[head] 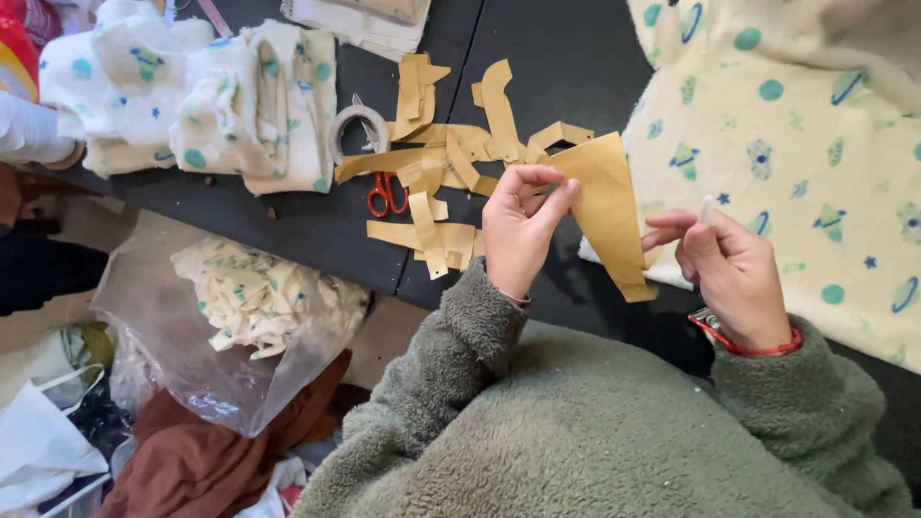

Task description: Sorting and organizing paper fabric patterns on a workbench.

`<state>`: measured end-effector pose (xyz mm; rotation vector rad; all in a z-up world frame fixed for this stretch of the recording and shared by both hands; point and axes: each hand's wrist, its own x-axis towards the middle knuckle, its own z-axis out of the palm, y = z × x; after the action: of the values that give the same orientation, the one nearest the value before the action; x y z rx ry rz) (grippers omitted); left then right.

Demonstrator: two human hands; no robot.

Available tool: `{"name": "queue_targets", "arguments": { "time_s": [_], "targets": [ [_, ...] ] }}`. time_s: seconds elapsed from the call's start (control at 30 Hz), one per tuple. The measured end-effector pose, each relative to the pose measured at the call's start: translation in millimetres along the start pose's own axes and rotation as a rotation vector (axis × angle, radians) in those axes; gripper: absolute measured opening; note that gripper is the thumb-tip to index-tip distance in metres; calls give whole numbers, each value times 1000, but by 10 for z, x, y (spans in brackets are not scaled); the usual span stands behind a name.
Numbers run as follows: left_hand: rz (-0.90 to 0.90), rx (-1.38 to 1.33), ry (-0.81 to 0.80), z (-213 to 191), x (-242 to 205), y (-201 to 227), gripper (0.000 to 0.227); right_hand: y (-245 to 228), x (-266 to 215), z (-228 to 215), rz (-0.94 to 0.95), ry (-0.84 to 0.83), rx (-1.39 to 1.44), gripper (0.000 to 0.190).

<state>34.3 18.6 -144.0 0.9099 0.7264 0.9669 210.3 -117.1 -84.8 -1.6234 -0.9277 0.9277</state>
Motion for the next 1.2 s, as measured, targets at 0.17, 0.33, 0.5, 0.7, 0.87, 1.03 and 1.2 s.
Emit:
{"name": "queue_targets", "arguments": {
  "time_s": [0.17, 0.33, 0.5, 0.7, 0.87, 1.03, 1.2],
  "targets": [
    [-114, -39, 49, 31, -113, -123, 20, 230, -174, 12, 230, -62, 16, 19],
    [-300, -176, 32, 40, -111, -245, 23, 458, -224, -25, 201, -59, 21, 14],
    [-652, -539, -95, -104, -115, -714, 30, 183, -271, 55, 88, -32, -110, 10],
    [-827, -625, -384, -40, -220, -531, 60, -170, -291, 108, -199, 60, -527, 18],
    [-756, -160, -633, -111, -140, -326, 70, -137, -315, -16, -211, 67, -569, 20],
    [-734, -277, -615, -159, -131, -295, 87, -187, -300, -155, -120, 148, -549, 20],
    [-271, 143, -562, -54, -203, -304, 93, -83, -322, -210, -118, 119, -467, 19]
  ]
}}
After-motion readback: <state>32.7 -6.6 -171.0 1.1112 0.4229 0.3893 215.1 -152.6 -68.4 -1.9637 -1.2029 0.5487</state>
